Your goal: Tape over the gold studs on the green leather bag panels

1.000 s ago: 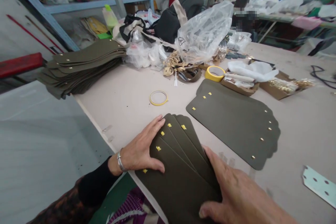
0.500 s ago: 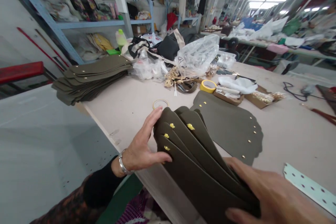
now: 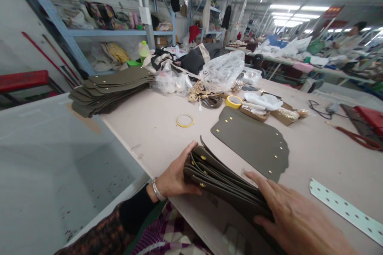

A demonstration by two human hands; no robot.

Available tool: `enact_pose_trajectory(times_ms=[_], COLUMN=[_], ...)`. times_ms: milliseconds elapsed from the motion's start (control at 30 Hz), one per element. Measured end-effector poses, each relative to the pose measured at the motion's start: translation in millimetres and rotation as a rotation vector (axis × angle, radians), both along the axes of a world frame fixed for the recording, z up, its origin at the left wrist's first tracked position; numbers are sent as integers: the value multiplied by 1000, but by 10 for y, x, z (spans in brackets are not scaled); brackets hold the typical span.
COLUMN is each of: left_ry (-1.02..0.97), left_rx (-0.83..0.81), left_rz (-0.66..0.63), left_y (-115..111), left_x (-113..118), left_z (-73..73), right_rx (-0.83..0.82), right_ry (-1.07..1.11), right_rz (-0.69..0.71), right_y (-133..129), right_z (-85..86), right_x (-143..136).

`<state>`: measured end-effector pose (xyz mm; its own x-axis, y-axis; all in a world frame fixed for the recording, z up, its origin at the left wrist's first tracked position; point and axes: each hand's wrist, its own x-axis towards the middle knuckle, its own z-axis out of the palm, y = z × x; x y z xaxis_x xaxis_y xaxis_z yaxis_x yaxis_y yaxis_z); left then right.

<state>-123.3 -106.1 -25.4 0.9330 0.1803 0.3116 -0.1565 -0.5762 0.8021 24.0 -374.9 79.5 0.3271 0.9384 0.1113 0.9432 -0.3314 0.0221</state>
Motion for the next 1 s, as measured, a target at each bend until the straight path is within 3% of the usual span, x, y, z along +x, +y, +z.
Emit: enact_pose_trajectory(times_ms=[100, 233, 333, 400, 567, 767, 1000], left_ry=[-90, -192, -31, 49, 91, 68, 67], left_rx=[177, 573, 809, 881, 894, 895, 910], left_rz=[83, 64, 15, -46, -129, -185, -190], left_y=[3, -152, -379, -518, -608, -516, -525], left_x=[-33, 27, 150, 252, 467, 538, 554], left_z=[116, 538, 888, 1027, 1050, 1027, 1044], right_rx=[-2, -1, -21, -42, -24, 236, 344], right_ry=[-25, -90, -103, -95, -12, 143, 85], right_rz=[-32, -63, -106, -149, -169, -243, -271], right_y=[-43, -33, 18, 37, -181, -737, -848], right_z=[-51, -113, -82, -18, 135, 167, 226], right_x=[-14, -22, -58, -86, -94, -57, -59])
